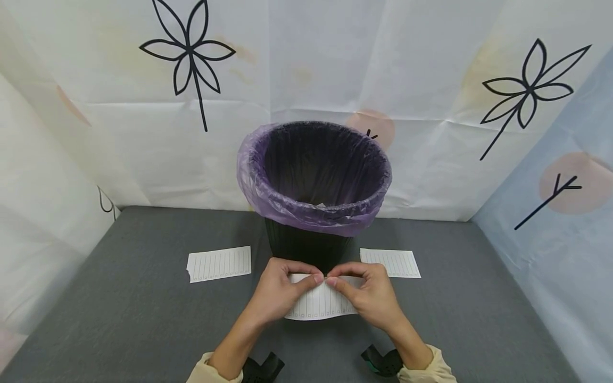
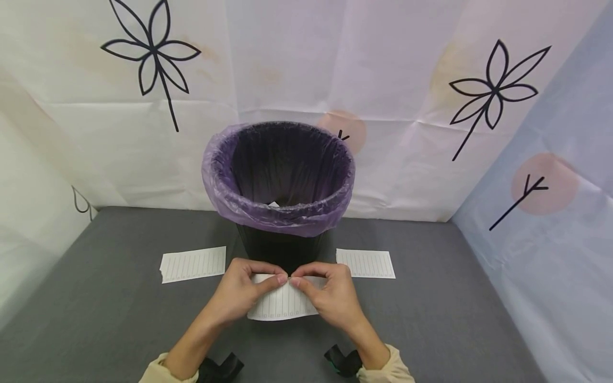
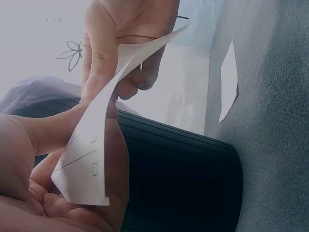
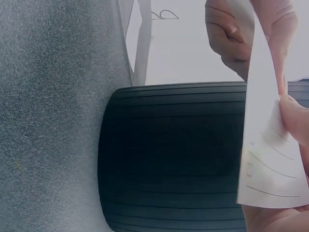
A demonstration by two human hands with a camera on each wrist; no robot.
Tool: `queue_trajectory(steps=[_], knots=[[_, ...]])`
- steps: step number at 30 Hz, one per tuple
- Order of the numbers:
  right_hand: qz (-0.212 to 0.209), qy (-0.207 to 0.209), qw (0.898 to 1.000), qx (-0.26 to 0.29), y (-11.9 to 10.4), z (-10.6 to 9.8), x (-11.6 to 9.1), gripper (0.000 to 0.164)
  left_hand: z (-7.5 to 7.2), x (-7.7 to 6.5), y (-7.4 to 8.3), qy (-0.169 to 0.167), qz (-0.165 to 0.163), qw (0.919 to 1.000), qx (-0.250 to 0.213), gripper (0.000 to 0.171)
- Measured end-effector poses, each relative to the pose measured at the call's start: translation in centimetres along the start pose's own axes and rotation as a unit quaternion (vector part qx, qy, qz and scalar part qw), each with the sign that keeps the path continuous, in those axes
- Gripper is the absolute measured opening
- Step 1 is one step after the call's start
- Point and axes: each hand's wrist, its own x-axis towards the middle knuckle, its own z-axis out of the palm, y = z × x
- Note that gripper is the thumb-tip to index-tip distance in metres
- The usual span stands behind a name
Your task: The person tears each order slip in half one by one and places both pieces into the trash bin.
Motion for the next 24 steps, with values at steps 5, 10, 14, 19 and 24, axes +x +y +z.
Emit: queue_trajectory(steps=[5,10,14,19,24], knots=[[-0.014,0.011,1.0,0.001,-0.05,0.02,-0.01,0.006,-0.12,0.1,-0.17,0.007,0.006,1.0,0.0,0.008],[-0.02,0.014,1.0,0.005,-0.11,-0.03,-0.04,0.003,-0.17,0.22,-0.29,0.015,0.005,0.9999,-0.001,0.009],[-0.016,0.026,0.999,0.013,-0.12,-0.11,-0.08,0.007,-0.26,0.28,-0.35,0.021,0.005,0.9998,0.0,0.009],[-0.005,0.036,0.999,0.03,-0.14,-0.3,-0.08,0.01,-0.51,0.36,-0.47,0.03,0.012,0.9995,0.006,0.007],[-0.006,0.028,0.999,0.038,-0.23,-0.48,-0.04,0.009,-0.67,0.45,-0.59,0.037,0.017,0.9992,0.006,0.008]])
